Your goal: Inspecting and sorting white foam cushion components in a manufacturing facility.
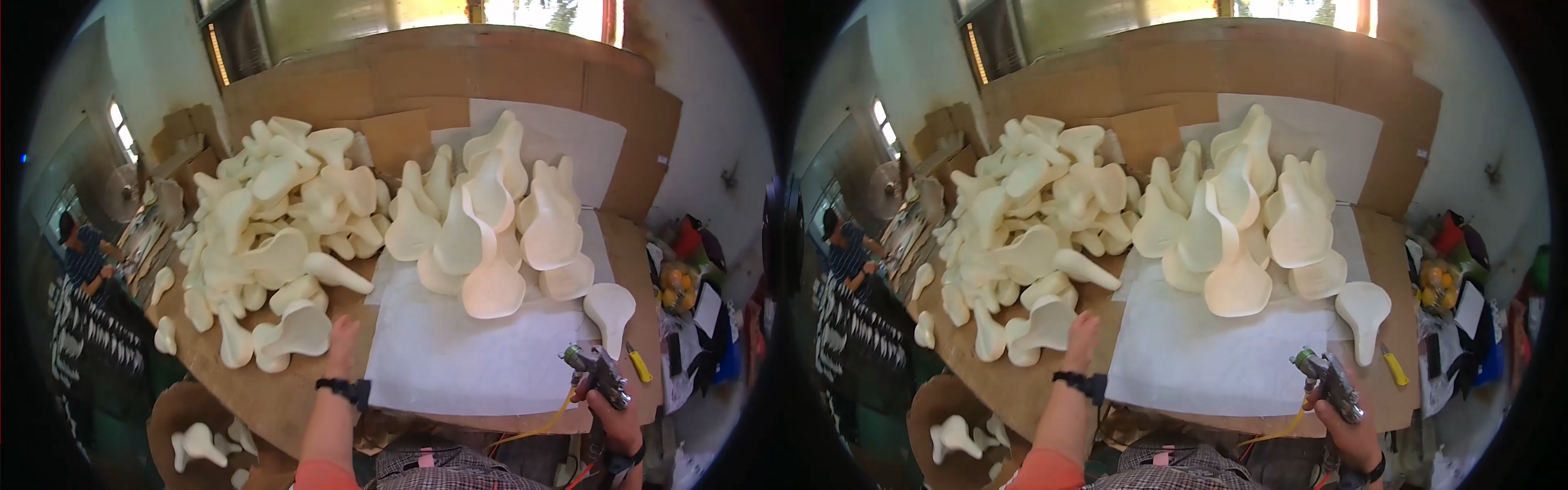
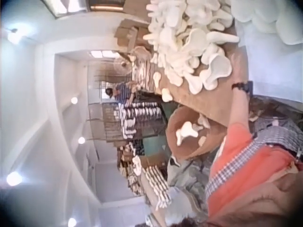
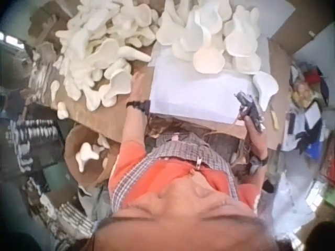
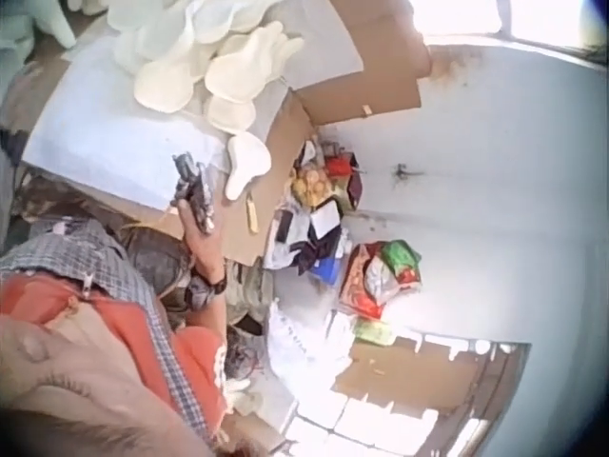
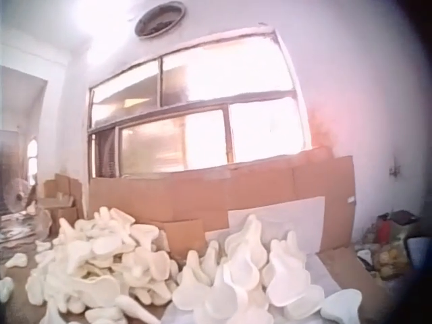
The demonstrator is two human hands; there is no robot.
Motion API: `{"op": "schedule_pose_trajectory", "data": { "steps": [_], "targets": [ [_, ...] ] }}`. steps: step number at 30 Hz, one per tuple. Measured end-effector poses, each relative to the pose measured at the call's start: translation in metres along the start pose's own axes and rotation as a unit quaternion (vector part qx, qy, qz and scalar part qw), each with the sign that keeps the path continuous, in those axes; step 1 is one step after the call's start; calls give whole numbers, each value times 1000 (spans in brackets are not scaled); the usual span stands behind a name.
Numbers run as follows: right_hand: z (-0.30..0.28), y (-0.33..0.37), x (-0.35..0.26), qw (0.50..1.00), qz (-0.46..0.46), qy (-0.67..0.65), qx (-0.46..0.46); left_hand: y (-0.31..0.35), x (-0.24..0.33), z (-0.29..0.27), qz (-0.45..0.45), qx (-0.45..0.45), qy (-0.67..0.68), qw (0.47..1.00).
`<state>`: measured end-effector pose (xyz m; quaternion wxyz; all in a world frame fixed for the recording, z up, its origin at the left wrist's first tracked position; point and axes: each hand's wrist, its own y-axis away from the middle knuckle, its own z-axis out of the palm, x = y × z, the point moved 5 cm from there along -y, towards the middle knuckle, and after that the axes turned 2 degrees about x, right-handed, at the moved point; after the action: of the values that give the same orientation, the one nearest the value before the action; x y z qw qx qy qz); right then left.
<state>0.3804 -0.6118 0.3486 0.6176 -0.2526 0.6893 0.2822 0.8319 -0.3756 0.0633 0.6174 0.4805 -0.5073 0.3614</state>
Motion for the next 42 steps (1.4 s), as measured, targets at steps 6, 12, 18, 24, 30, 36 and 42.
{"op": "schedule_pose_trajectory", "data": {
  "steps": [6, 12, 18, 24, 30, 36, 42],
  "targets": [
    [45, -3, -21, 996, -49, 33, 68, -88, 36, 200, -108, -226, 49, 967],
    [85, -10, -32, 993, -2, 16, 116, -131, 30, 268, -102, -293, 54, 949],
    [78, -13, -35, 982, 0, 156, 108, -77, 84, 281, -4, -253, -17, 967],
    [106, -23, -65, 980, -82, 11, 179, -89, 71, 258, 9, -243, -31, 970],
    [102, -35, -67, 967, -88, 48, 234, -107, 64, 195, -12, -207, 73, 976],
    [102, -50, -70, 971, -93, 44, 218, -165, 87, 122, 46, -135, 105, 984],
    [100, -41, -56, 975, -43, 29, 215, -175, 138, 171, 59, -249, 108, 961]
  ]
}}
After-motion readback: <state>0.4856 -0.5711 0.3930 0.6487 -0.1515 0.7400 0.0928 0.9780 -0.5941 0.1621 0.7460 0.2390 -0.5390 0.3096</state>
